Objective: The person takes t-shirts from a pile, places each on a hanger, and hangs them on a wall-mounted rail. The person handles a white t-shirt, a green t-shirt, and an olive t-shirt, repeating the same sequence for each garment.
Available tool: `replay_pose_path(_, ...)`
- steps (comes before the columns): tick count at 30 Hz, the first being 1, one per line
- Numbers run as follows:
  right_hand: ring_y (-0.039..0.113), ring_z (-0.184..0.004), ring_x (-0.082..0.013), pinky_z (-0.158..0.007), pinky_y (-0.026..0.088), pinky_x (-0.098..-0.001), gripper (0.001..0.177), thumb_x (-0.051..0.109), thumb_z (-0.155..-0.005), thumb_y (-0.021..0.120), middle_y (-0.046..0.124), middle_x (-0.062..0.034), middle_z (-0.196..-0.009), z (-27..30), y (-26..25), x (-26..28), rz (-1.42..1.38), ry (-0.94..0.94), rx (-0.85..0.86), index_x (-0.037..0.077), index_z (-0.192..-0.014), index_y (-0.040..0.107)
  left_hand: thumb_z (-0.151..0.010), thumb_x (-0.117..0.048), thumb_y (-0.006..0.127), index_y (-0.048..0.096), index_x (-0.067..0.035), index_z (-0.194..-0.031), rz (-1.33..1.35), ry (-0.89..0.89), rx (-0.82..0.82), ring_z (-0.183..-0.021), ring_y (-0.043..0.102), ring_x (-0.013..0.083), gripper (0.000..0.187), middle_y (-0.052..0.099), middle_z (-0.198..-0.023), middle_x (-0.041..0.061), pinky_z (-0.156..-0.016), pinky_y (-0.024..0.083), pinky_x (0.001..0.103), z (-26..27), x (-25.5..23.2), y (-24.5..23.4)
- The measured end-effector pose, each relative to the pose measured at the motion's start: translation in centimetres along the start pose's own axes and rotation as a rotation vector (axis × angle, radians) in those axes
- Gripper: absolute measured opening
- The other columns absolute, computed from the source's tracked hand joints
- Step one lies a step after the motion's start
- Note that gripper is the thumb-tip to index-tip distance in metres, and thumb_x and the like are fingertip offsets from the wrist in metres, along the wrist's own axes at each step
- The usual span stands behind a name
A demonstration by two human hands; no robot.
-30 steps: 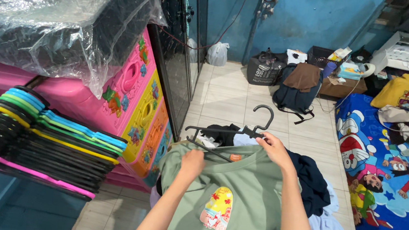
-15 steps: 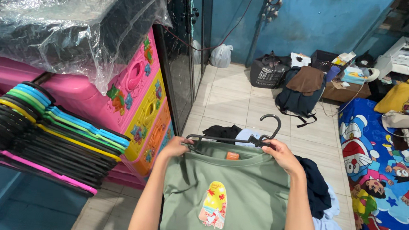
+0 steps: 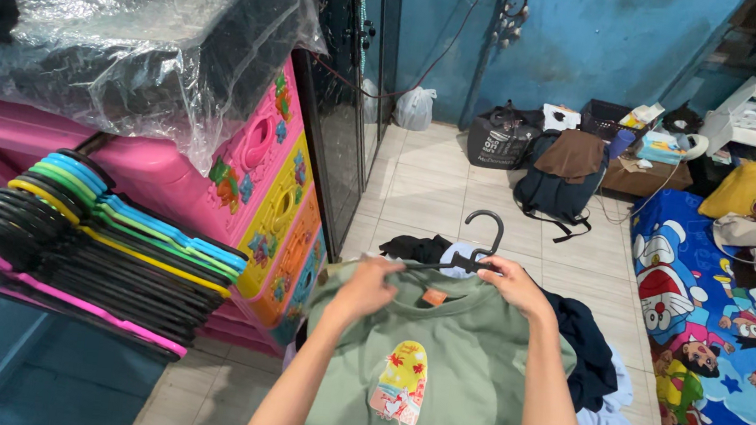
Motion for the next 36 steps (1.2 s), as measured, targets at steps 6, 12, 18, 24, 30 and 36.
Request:
replay_pose_path(6, 0.05, -0.079, -0.0061, -0.071, 0.041, -0.0225, 0.02, 0.015, -0.094, 0.07, 0.062, 0.0043, -0.086, 0.0, -0.2, 0.4, -0.087, -0.087, -0.005, 0.003, -0.11, 0.072, -0.092, -0.028, 0.062, 0.075, -0.009, -0.114, -0.274, 0.283, -0.264, -0.098, 0.067, 0.0352, 0.032, 0.073, -0.106, 0.013, -0.088, 0.051, 0.046, -0.9, -1.7, -2.9)
replay_pose_path(12, 0.05, -0.079, -0.0068, -0.071, 0.041, -0.023, 0.02, 0.015, -0.093, 0.07, 0.061, 0.0047, -0.085, -0.1, 0.1, 0.8, -0.102, -0.084, 0.01, 0.003, -0.109, 0.072, -0.102, -0.04, 0.058, 0.071, -0.01, -0.089, -0.276, 0.133, -0.051, -0.083, 0.068, 0.0384, 0.035, 0.072, -0.085, 0.013, -0.073, 0.052, 0.05, -1.6, -0.4, -0.4)
replay_pose_path(18, 0.053, -0.079, -0.0068, -0.07, 0.044, -0.0237, 0.022, 0.014, -0.093, 0.072, 0.066, 0.0022, -0.086, -0.8, 1.5, 2.1, -0.012, -0.182, 0.061, 0.001, -0.111, 0.074, -0.102, -0.036, 0.055, 0.061, -0.006, -0.085, -0.244, 0.23, -0.065, -0.08, 0.066, 0.0399, 0.035, 0.069, -0.082, 0.014, -0.066, 0.049, 0.053, -1.8, -2.6, 1.5)
replay_pose_path(24, 0.057, -0.078, -0.0065, -0.07, 0.049, -0.0225, 0.04, 0.011, -0.08, 0.08, 0.068, 0.0045, -0.091, 1.5, 0.4, 3.2, -0.002, -0.136, -0.051, 0.007, -0.118, 0.07, -0.1, -0.039, 0.058, 0.062, -0.008, -0.086, -0.262, 0.177, -0.09, -0.078, 0.066, 0.0414, 0.034, 0.069, -0.08, 0.015, -0.063, 0.049, 0.054, -2.4, -2.1, 0.3)
replay_pose_path(30, 0.065, -0.083, -0.0119, -0.075, 0.053, -0.0275, 0.023, 0.013, -0.085, 0.083, 0.076, -0.0061, -0.092, 4.5, -4.2, 1.9, 0.13, -0.098, -0.224, 0.0, -0.103, 0.078, -0.1, -0.038, 0.059, 0.063, -0.008, -0.086, -0.258, 0.136, -0.184, -0.077, 0.065, 0.0438, 0.033, 0.068, -0.077, 0.018, -0.064, 0.048, 0.054, -2.5, 0.0, -3.4)
replay_pose_path(36, 0.067, -0.093, -0.0138, -0.083, 0.052, -0.0306, 0.033, 0.018, -0.081, 0.082, 0.075, -0.0034, -0.103, 4.7, -2.7, 4.1, 0.189, -0.268, -0.159, 0.003, -0.109, 0.073, -0.099, -0.038, 0.062, 0.063, -0.006, -0.087, -0.236, 0.146, -0.177, -0.077, 0.064, 0.0444, 0.034, 0.067, -0.077, 0.019, -0.064, 0.048, 0.053, -2.3, -1.9, -3.2)
Point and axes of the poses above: each hand's wrist, its own z-axis away from the middle knuckle, its own y-axis out of the palm, x = y × z, the point moved 2 cm from there along -z, towards the middle knuckle
